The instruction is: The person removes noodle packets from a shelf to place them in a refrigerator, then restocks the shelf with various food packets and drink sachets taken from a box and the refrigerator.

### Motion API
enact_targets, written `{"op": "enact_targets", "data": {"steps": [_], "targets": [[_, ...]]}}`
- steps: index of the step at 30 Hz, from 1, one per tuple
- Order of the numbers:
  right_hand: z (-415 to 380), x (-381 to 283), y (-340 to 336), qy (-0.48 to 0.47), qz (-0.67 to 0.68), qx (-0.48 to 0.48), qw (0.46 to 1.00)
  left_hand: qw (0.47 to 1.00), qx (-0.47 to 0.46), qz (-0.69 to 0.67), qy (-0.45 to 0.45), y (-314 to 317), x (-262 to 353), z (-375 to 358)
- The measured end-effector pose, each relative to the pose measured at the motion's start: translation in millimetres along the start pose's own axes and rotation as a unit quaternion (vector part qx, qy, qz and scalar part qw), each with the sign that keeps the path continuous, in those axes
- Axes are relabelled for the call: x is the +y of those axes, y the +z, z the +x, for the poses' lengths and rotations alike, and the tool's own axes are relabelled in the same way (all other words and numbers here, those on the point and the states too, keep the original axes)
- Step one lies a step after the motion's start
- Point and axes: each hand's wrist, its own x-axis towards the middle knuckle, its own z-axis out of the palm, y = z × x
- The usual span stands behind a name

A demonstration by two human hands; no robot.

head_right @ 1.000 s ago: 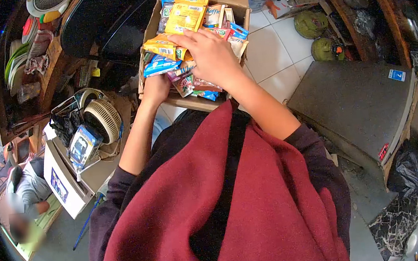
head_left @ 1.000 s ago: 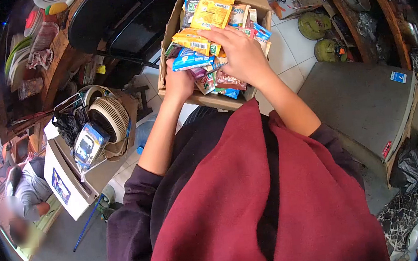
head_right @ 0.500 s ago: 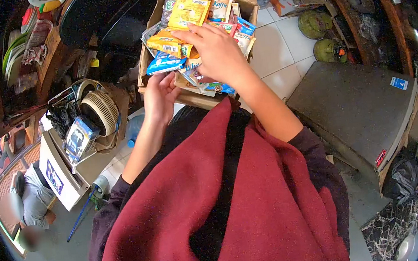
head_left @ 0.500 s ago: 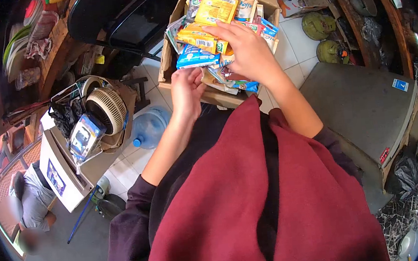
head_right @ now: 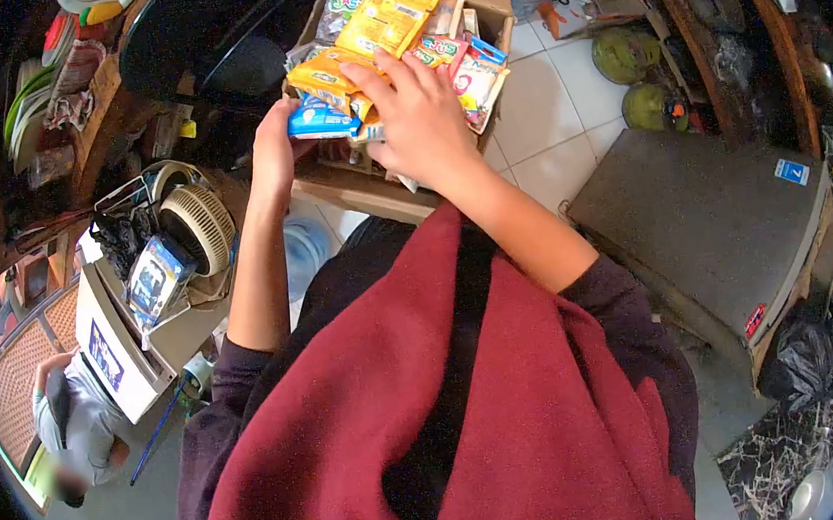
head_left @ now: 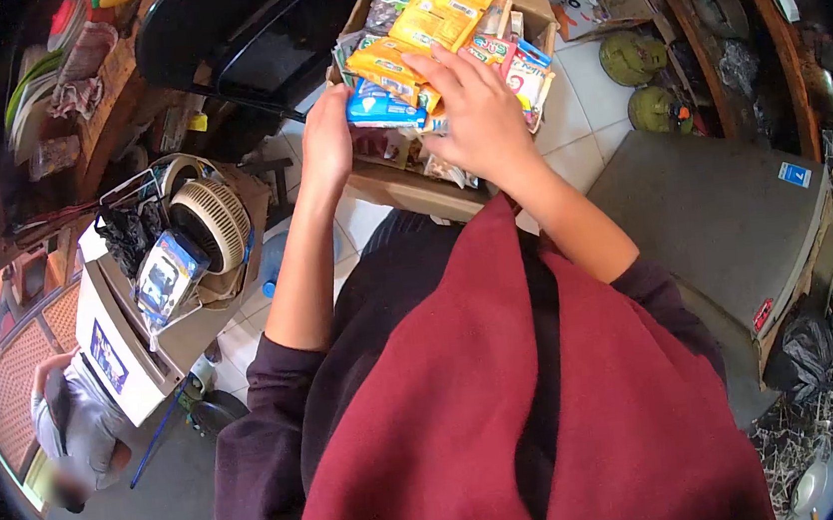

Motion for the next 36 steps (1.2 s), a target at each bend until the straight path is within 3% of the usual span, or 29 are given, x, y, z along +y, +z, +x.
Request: {"op": "enact_targets", "data": {"steps": [1,4,5,8,10,13,14,15,17,18,21,23,25,26,27,29,31,32,33,34,35,36], "targets": [[3.7,2.8,-0.6,-0.016,0.009,-0.002,1.0,1.0,0.006,0.001,0.007,0.0,1.9,2.9],[5.5,0.8,-4.8,-0.017,0.026,-0.002,1.0,0.977,-0.027,-0.203,-0.05,-0.2,-7.8,8.3],[5.3,0.6,-5.8,-0.008,0.027,-0.01,1.0,0.966,0.002,-0.244,-0.084,2.6,-13.6,9.3],[7.3,1.6,-7.3,-0.009,0.024,-0.015,1.0,0.975,0.024,-0.207,-0.074,10.8,-18.0,3.5],[6.7,2.2,-8.7,-0.011,0.019,-0.019,1.0,0.997,0.05,-0.018,0.049,15.2,-27.3,2.2],[9.1,3.8,-11.2,-0.004,0.026,-0.028,0.999,0.994,0.092,-0.055,0.03,18.4,-35.5,6.1],[8.8,4.5,-11.4,-0.002,0.033,-0.028,0.999,0.984,0.142,0.063,0.091,20.1,-39.7,2.2],[8.3,5.1,-11.6,0.001,0.04,-0.027,0.999,0.984,0.141,0.063,0.091,15.5,-56.4,13.9],[6.9,5.7,-11.1,0.003,0.04,-0.024,0.999,0.89,0.08,0.357,0.271,0.2,-104.3,49.7],[5.5,6.1,-10.5,0.005,0.041,-0.023,0.999,0.911,-0.033,0.365,0.188,0.9,-81.2,48.5],[5.5,7.7,-8.6,-0.009,0.042,-0.008,0.999,0.862,-0.099,0.416,0.273,6.9,-70.9,62.8],[6.0,8.4,-8.2,-0.003,0.036,-0.004,0.999,0.846,-0.082,0.435,0.296,10.3,-75.9,66.4],[5.2,9.2,-6.0,0.003,0.03,0.004,1.0,0.88,-0.043,0.448,0.155,16.3,-62.6,40.9],[4.4,9.3,-5.3,0.004,0.03,0.009,1.0,0.869,0.003,0.442,0.224,25.2,-61.1,24.1],[3.7,9.2,-7.3,0.008,0.031,0.009,0.999,0.869,0.08,0.452,0.184,37.7,-59.9,7.0],[4.6,8.4,-13.1,0.026,0.046,-0.018,0.998,0.902,0.05,0.423,0.062,46.2,-50.1,-11.9],[6.0,9.9,-13.5,0.027,0.044,-0.024,0.998,0.917,0.039,0.385,0.1,49.3,-43.4,-18.5],[7.4,10.9,-13.3,0.027,0.044,-0.018,0.999,0.989,0.006,0.15,0.009,54.1,-39.0,-20.7],[8.6,11.7,-13.6,0.026,0.044,-0.013,0.999,0.992,-0.025,-0.095,-0.083,59.7,-29.9,-26.1],[11.3,13.3,-14.3,0.024,0.052,-0.017,0.998,0.971,-0.007,-0.21,-0.118,63.9,-24.0,-30.2],[13.8,15.3,-14.3,0.022,0.053,-0.016,0.998,0.971,-0.006,-0.21,-0.116,67.2,-24.9,-30.9],[16.6,16.4,-13.9,0.023,0.059,-0.021,0.998,0.939,0.042,-0.296,-0.171,69.3,-25.0,-31.0]]}}
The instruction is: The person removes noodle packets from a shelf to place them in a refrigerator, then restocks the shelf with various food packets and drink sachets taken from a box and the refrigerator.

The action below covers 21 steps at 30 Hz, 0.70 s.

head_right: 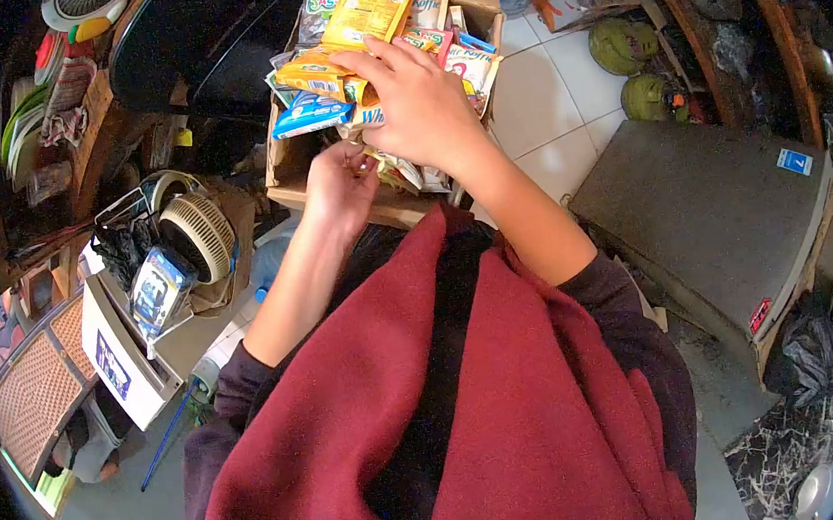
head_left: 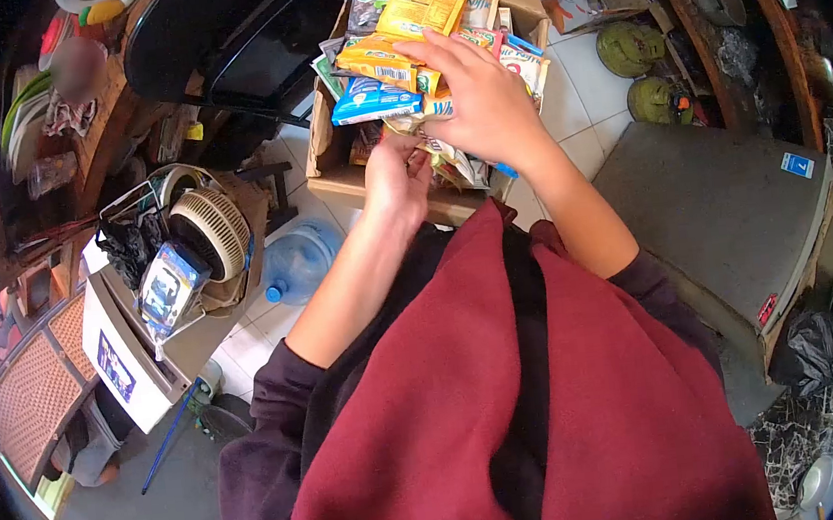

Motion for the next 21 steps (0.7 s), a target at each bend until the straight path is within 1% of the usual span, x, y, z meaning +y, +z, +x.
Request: {"op": "enact_targets", "data": {"steps": [1,2,3,5,6,7,9,10,11,13,14,15,17,18,19,21], "targets": [[2.1,0.6,-0.1,0.002,0.006,-0.005,1.0,0.993,0.047,-0.096,-0.047,2.7,-1.5,-0.7],[2.7,0.7,-0.5,0.001,0.005,-0.005,1.0,0.992,0.037,-0.119,-0.032,5.5,-5.6,-4.3],[2.6,0.5,-0.9,0.006,0.011,-0.014,1.0,0.992,0.036,-0.12,-0.033,7.9,-8.5,-9.2],[2.0,0.9,-0.6,0.01,0.017,-0.023,1.0,0.993,0.04,-0.109,-0.003,11.6,-13.7,-16.1],[1.2,1.6,0.8,-0.001,0.016,-0.019,1.0,0.996,-0.02,-0.071,0.047,6.8,-26.4,-10.1],[0.5,2.1,2.4,-0.012,0.015,-0.016,1.0,0.998,-0.042,-0.005,0.042,8.2,-30.9,-14.9],[-0.5,1.8,3.8,-0.012,0.007,-0.012,1.0,0.988,-0.016,0.078,0.134,20.8,-42.8,-19.6],[0.0,1.4,3.0,-0.009,0.012,-0.014,1.0,0.985,0.002,0.09,0.149,24.2,-44.7,-19.7],[1.0,1.6,2.2,-0.006,0.016,-0.014,1.0,0.985,0.0,0.089,0.15,22.5,-43.0,-18.9],[1.1,3.0,1.5,-0.009,0.013,-0.014,1.0,0.999,-0.043,0.012,-0.015,14.5,-26.0,-22.4],[0.6,3.5,1.5,-0.013,0.012,-0.016,1.0,0.999,-0.024,0.031,-0.02,2.3,-26.1,-8.4],[0.2,3.4,1.8,-0.011,0.011,-0.014,1.0,0.995,-0.019,-0.008,-0.096,-1.5,-13.9,-3.3],[-0.7,3.0,2.6,-0.011,0.02,-0.016,1.0,0.988,-0.049,0.04,-0.144,-12.7,-2.1,12.9],[-0.5,3.9,3.2,-0.013,0.014,-0.015,1.0,0.982,-0.049,0.078,-0.163,-10.0,7.9,18.7],[0.0,4.6,2.1,-0.013,0.012,-0.014,1.0,0.978,-0.1,0.092,-0.158,-16.0,11.2,35.2],[1.7,6.3,-2.1,-0.015,0.033,-0.015,0.999,0.985,-0.129,0.061,-0.095,-21.1,11.4,59.3]]}}
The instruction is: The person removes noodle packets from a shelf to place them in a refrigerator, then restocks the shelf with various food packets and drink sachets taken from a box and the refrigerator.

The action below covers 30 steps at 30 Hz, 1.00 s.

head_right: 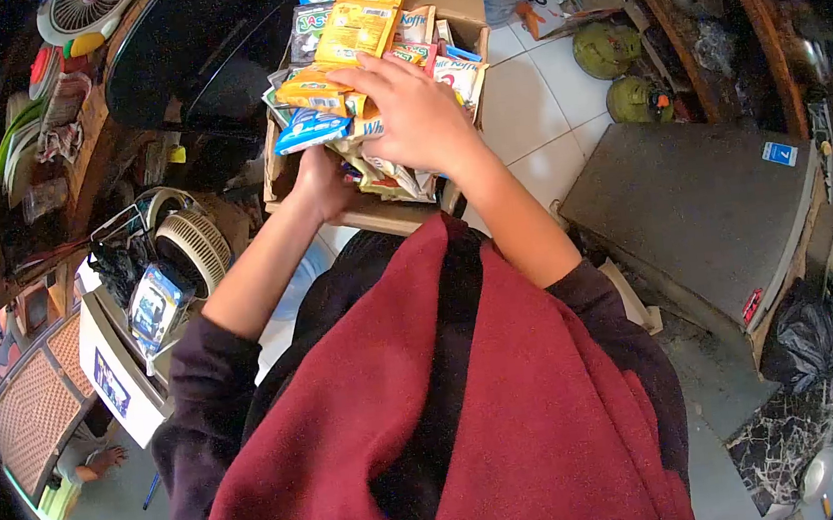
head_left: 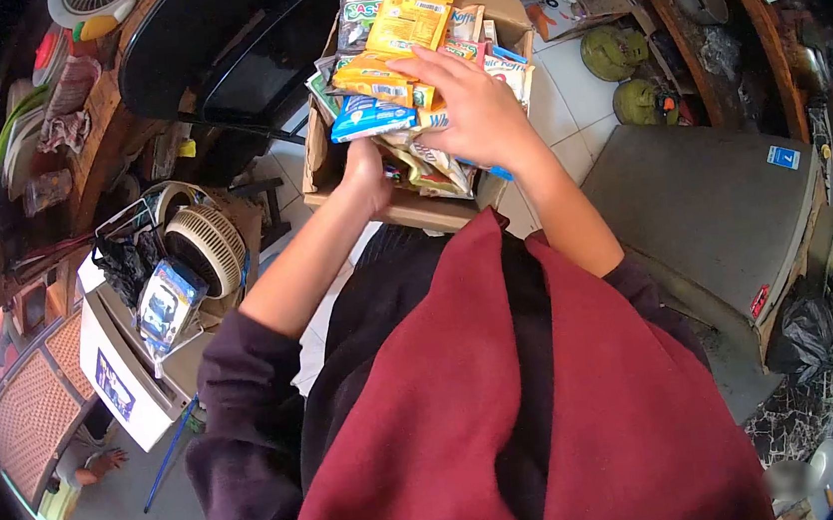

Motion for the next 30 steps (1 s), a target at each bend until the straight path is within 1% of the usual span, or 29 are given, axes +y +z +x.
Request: {"op": "enact_targets", "data": {"steps": [1,2,4,5,7,8,10,11,12,13,14,15,16,17,18,19,20,21,22,23,25,26,27,30], "targets": [[0.9,1.1,-3.6,0.007,0.016,-0.004,1.0,0.997,0.034,0.049,0.048,-9.4,0.6,11.2],[0.5,2.2,-5.2,0.005,0.015,-0.004,1.0,0.995,0.017,0.034,0.088,-18.2,0.8,23.3],[-0.8,4.4,-7.2,0.023,0.043,-0.001,0.999,0.991,0.037,-0.01,0.127,-2.1,7.3,21.1],[-2.2,3.7,-7.0,0.028,0.054,0.007,0.998,0.991,0.036,-0.012,0.127,-0.3,5.5,20.8],[-10.4,4.2,-3.3,0.026,0.048,0.018,0.998,0.994,0.0,-0.003,0.112,1.5,0.7,15.6],[-14.8,4.2,-1.4,0.021,0.045,0.032,0.998,0.991,0.046,0.056,0.114,3.2,-6.4,10.1],[-32.5,-1.8,0.8,0.017,0.032,0.04,0.999,0.992,0.024,0.011,0.125,8.1,-14.4,-2.3],[-45.2,-2.9,0.8,0.028,0.02,0.068,0.997,0.996,-0.019,0.033,0.082,1.3,-14.7,-3.5],[-50.2,-5.2,1.6,0.036,0.008,0.09,0.995,0.996,-0.013,0.024,0.086,-1.1,-15.8,-6.2],[-51.8,-7.0,-0.8,0.03,0.023,0.112,0.993,0.989,-0.002,0.04,0.141,5.0,-21.7,-8.9],[-52.8,-3.6,-2.1,0.028,0.023,0.105,0.994,0.979,0.009,0.056,0.195,11.5,-29.1,-12.3],[-54.2,1.6,-3.6,0.036,0.055,0.12,0.991,0.974,0.008,0.046,0.221,25.4,-24.4,-25.3],[-55.7,6.6,-5.4,0.044,0.086,0.136,0.986,0.968,0.021,0.1,0.23,27.6,-25.9,-22.5],[-56.7,11.4,-7.0,0.043,0.107,0.139,0.984,0.954,0.039,0.149,0.257,23.0,-35.4,-8.6],[-57.5,15.8,-8.2,0.041,0.106,0.136,0.984,0.937,0.057,0.198,0.283,17.0,-45.7,6.5],[-58.9,19.8,-9.2,0.053,0.156,0.14,0.976,0.93,0.04,0.225,0.289,17.6,-45.8,10.4],[-60.2,22.9,-10.4,0.065,0.205,0.144,0.966,0.915,0.046,0.258,0.308,18.4,-48.1,12.8],[-60.6,24.9,-11.7,0.086,0.259,0.137,0.952,0.897,0.054,0.314,0.306,23.1,-42.3,3.6],[-59.2,25.7,-13.4,0.088,0.258,0.136,0.953,0.876,0.061,0.37,0.302,29.6,-34.6,-7.7],[-57.0,26.3,-15.3,0.105,0.291,0.138,0.941,0.866,0.061,0.396,0.299,34.2,-32.2,-10.8],[-56.0,32.3,-18.6,0.141,0.345,0.13,0.919,0.866,0.062,0.399,0.293,38.7,-30.8,-9.8],[-55.0,32.3,-18.9,0.141,0.344,0.132,0.919,0.865,0.065,0.403,0.291,40.4,-29.1,-9.3],[-54.0,31.6,-19.3,0.146,0.348,0.129,0.917,0.87,0.066,0.41,0.267,41.6,-26.8,-10.4],[-50.9,30.2,-19.7,0.151,0.361,0.125,0.912,0.867,0.073,0.4,0.289,41.1,-27.3,-4.6]]}}
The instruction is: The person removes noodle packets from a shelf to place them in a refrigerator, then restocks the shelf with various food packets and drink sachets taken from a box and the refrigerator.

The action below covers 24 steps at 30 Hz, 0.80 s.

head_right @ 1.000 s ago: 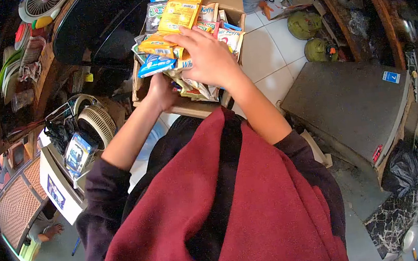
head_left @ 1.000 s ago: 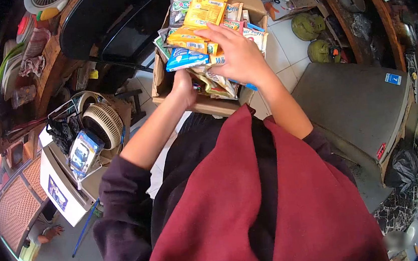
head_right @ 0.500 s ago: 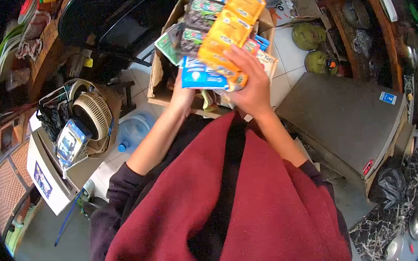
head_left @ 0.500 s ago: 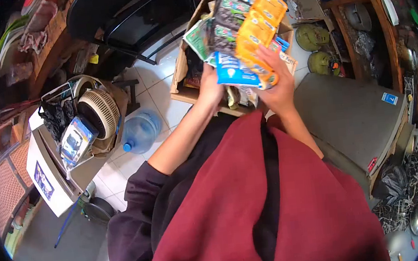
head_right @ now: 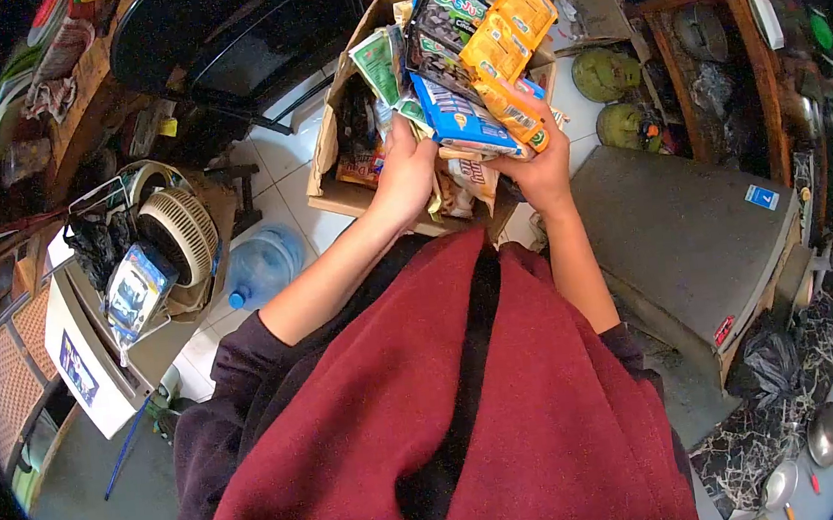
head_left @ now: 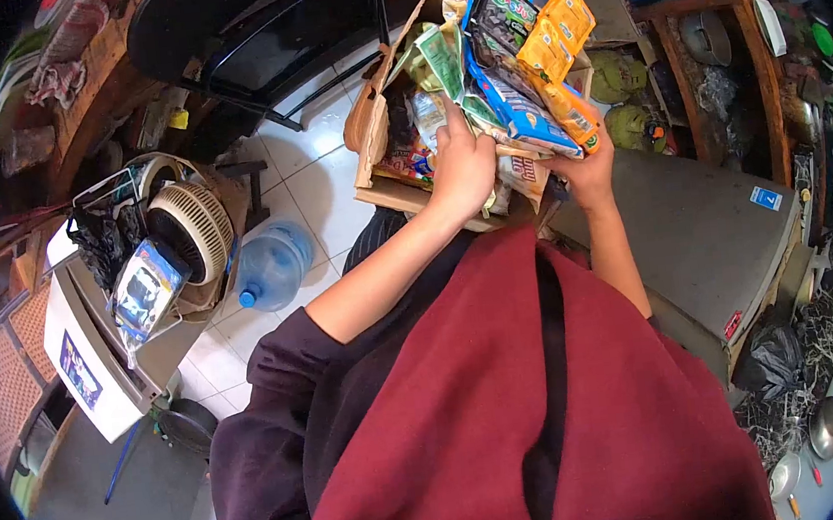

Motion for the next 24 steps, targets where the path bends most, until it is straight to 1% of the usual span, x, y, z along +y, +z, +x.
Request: {"op": "enact_targets", "data": {"steps": [1,2,3,4,5,6,7,8,10,11,12,13,17,18,20,21,22,24], "targets": [[0.6,-0.5,1.6,0.003,0.009,-0.004,1.0,1.0,-0.001,0.0,0.0,-0.7,3.2,0.1],[1.8,-2.2,3.9,0.003,0.01,-0.003,1.0,0.976,0.036,-0.2,-0.077,-0.1,6.9,0.3],[3.9,-5.2,7.7,-0.018,-0.02,-0.009,1.0,0.905,0.072,-0.391,-0.151,-0.4,10.7,-0.9],[6.7,-5.9,10.9,-0.04,-0.05,-0.015,0.998,0.827,0.002,-0.547,-0.129,-6.8,0.8,4.8],[10.1,-1.5,12.3,-0.048,-0.083,-0.014,0.995,0.78,0.013,-0.593,-0.199,-10.6,-2.3,8.6],[12.5,-1.2,15.2,-0.048,-0.083,-0.013,0.995,0.726,0.023,-0.633,-0.269,-14.6,-3.2,11.7],[14.8,-2.6,18.8,-0.044,-0.118,-0.03,0.992,0.732,0.036,-0.62,-0.279,-14.8,-11.8,17.1],[15.9,-4.7,22.1,-0.04,-0.152,-0.048,0.986,0.786,0.062,-0.56,-0.254,-12.1,-25.9,24.4],[16.1,-7.1,25.2,-0.043,-0.15,-0.046,0.987,0.881,0.073,-0.387,-0.261,-1.4,-76.5,45.5],[16.1,-6.4,24.8,-0.045,-0.164,-0.058,0.984,0.925,-0.002,-0.287,-0.247,-3.0,-99.0,54.1],[16.2,-6.6,24.3,-0.047,-0.176,-0.071,0.981,0.959,-0.015,-0.177,-0.22,-13.9,-79.5,45.3],[16.4,-9.0,24.2,-0.071,-0.201,-0.077,0.974,0.959,-0.017,-0.178,-0.218,-11.4,-84.9,48.5],[16.4,-7.8,25.6,-0.083,-0.207,-0.057,0.973,0.948,0.036,-0.134,-0.287,6.0,-127.6,68.0],[17.7,-6.4,24.6,-0.075,-0.19,-0.057,0.977,0.948,0.035,-0.133,-0.286,3.6,-123.7,67.4],[19.8,-5.9,21.7,-0.065,-0.174,-0.057,0.981,0.933,-0.104,-0.234,-0.254,-8.3,-94.7,55.2],[21.8,-7.4,20.1,-0.057,-0.159,-0.07,0.983,0.911,-0.101,-0.302,-0.261,-15.1,-60.8,39.6],[23.8,-7.8,19.0,-0.05,-0.144,-0.083,0.985,0.91,-0.101,-0.304,-0.262,-17.3,-39.3,28.9],[27.3,0.9,11.1,-0.047,-0.144,-0.077,0.985,0.883,-0.092,-0.355,-0.294,-16.0,-14.6,16.1]]}}
